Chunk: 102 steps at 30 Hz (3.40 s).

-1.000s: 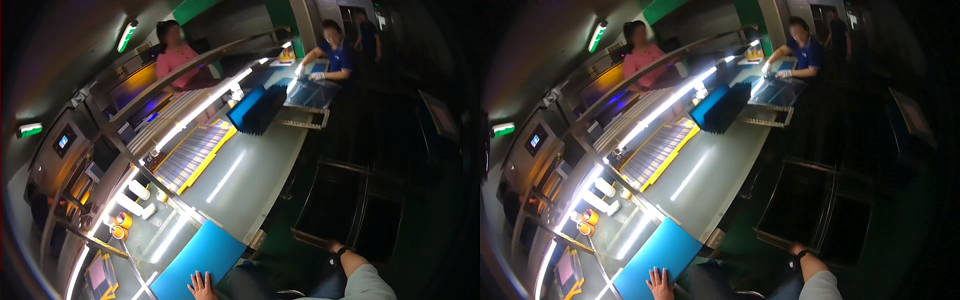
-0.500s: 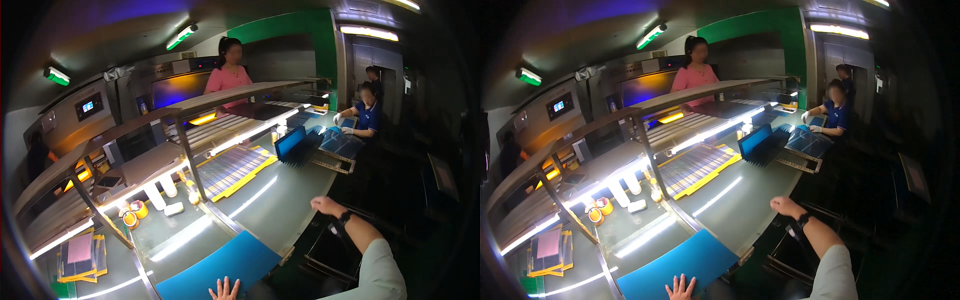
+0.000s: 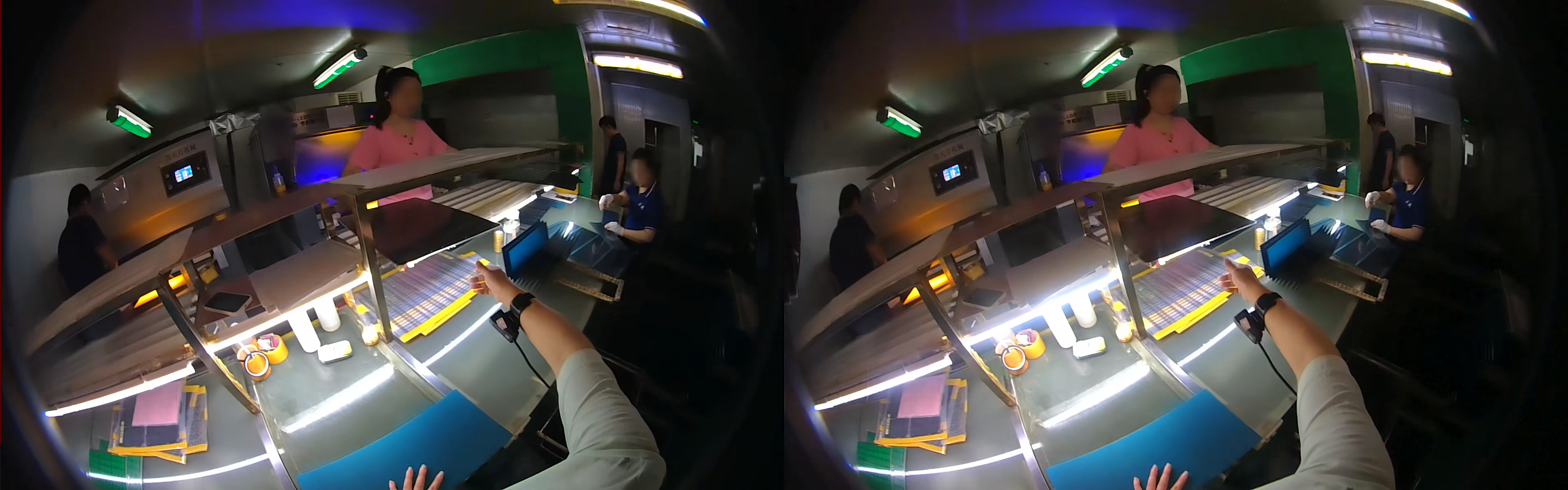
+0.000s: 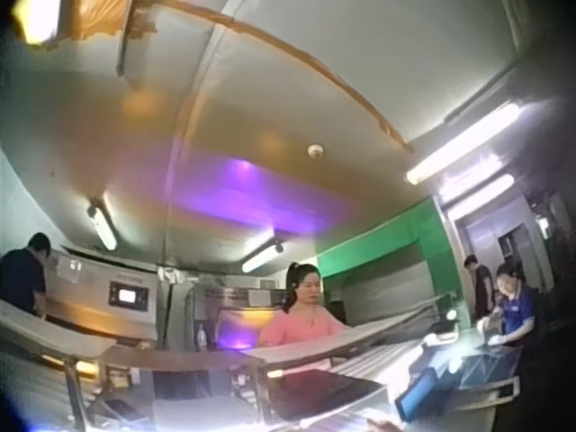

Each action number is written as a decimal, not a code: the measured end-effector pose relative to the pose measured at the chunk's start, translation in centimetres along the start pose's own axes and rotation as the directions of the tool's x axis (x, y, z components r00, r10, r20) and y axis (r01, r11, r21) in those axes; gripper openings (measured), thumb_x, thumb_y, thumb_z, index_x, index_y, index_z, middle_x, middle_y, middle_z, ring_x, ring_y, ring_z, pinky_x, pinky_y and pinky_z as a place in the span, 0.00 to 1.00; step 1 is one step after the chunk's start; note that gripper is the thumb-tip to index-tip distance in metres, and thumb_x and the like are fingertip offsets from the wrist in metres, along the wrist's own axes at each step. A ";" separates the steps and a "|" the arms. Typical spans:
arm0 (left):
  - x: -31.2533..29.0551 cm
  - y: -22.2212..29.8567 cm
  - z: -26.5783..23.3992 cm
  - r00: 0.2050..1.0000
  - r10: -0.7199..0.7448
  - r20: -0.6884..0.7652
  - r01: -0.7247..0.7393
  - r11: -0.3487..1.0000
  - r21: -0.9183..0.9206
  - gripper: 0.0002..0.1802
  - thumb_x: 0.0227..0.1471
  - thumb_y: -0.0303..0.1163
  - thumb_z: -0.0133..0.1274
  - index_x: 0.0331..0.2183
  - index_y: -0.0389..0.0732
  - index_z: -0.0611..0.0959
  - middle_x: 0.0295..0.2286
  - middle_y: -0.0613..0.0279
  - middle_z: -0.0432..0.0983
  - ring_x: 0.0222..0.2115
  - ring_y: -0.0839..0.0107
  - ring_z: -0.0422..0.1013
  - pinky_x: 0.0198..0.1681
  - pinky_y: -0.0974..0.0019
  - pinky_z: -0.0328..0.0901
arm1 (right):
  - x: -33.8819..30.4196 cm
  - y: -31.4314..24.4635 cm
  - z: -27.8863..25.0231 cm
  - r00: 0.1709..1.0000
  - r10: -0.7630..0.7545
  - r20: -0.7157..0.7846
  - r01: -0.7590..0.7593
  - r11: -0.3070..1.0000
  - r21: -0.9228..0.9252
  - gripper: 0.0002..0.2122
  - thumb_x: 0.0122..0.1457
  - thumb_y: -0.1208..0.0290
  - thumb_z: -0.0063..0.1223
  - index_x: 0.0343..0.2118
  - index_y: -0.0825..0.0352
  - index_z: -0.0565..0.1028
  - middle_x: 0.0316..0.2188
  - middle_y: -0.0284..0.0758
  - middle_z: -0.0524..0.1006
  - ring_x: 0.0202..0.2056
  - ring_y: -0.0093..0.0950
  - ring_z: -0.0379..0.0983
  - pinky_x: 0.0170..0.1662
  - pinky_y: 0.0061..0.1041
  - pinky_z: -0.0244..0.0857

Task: Inspecting and organizing large flat panels on an industrial workstation.

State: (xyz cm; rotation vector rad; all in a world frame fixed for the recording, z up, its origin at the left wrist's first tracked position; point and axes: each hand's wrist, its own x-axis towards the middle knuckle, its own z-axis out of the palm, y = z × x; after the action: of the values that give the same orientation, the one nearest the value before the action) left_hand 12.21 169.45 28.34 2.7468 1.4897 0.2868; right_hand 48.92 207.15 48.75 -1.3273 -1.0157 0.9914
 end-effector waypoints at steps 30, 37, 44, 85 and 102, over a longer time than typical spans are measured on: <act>1.3 1.5 -4.7 0.997 -0.051 0.053 0.057 0.991 -0.120 0.45 0.34 0.35 0.61 0.57 0.57 0.63 0.59 0.55 0.49 0.60 0.50 0.43 0.56 0.34 0.40 | -19.3 7.9 -13.3 0.989 0.147 -0.014 -0.083 0.630 0.772 0.08 0.55 0.76 0.51 0.37 0.70 0.73 0.36 0.39 0.77 0.39 0.32 0.74 0.45 0.30 0.67; 0.6 1.5 -4.2 0.993 -0.105 0.061 0.109 0.992 -0.058 0.41 0.36 0.37 0.61 0.54 0.62 0.66 0.58 0.58 0.53 0.59 0.54 0.47 0.56 0.36 0.41 | -27.5 17.6 -17.2 0.969 0.245 0.011 -0.176 0.663 0.728 0.11 0.54 0.71 0.54 0.39 0.70 0.72 0.38 0.39 0.75 0.40 0.33 0.73 0.46 0.33 0.66; 1.5 1.8 -4.0 0.991 -0.121 0.062 0.124 0.990 -0.064 0.39 0.37 0.38 0.61 0.54 0.60 0.67 0.59 0.59 0.51 0.60 0.56 0.45 0.57 0.37 0.40 | -27.8 22.2 -18.7 0.882 0.464 -0.084 -0.337 0.745 0.575 0.12 0.50 0.74 0.60 0.36 0.71 0.73 0.34 0.38 0.76 0.35 0.34 0.75 0.41 0.35 0.70; 18.0 17.1 -2.7 0.862 0.486 -0.146 -0.490 0.724 -0.485 0.12 0.45 0.33 0.55 0.35 0.40 0.79 0.36 0.59 0.74 0.39 0.62 0.70 0.43 0.61 0.64 | -32.2 14.8 -19.1 0.505 -0.359 0.785 0.849 0.038 -0.528 0.06 0.49 0.74 0.44 0.29 0.69 0.71 0.39 0.51 0.73 0.40 0.43 0.73 0.44 0.34 0.69; 20.0 14.2 -3.0 0.951 0.204 -0.234 -0.285 0.871 -0.400 0.07 0.46 0.30 0.51 0.31 0.41 0.79 0.34 0.62 0.75 0.38 0.65 0.70 0.44 0.63 0.62 | -31.1 15.1 -19.7 0.581 -0.288 0.761 0.809 0.105 -0.578 0.28 0.41 0.64 0.61 0.48 0.65 0.69 0.52 0.43 0.66 0.51 0.49 0.62 0.53 0.42 0.60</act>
State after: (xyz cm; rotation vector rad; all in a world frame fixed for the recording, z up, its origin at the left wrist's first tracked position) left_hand 34.24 178.04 35.74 2.5853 0.9427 0.7915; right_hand 59.55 171.98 33.51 -1.2460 -2.5495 -0.0657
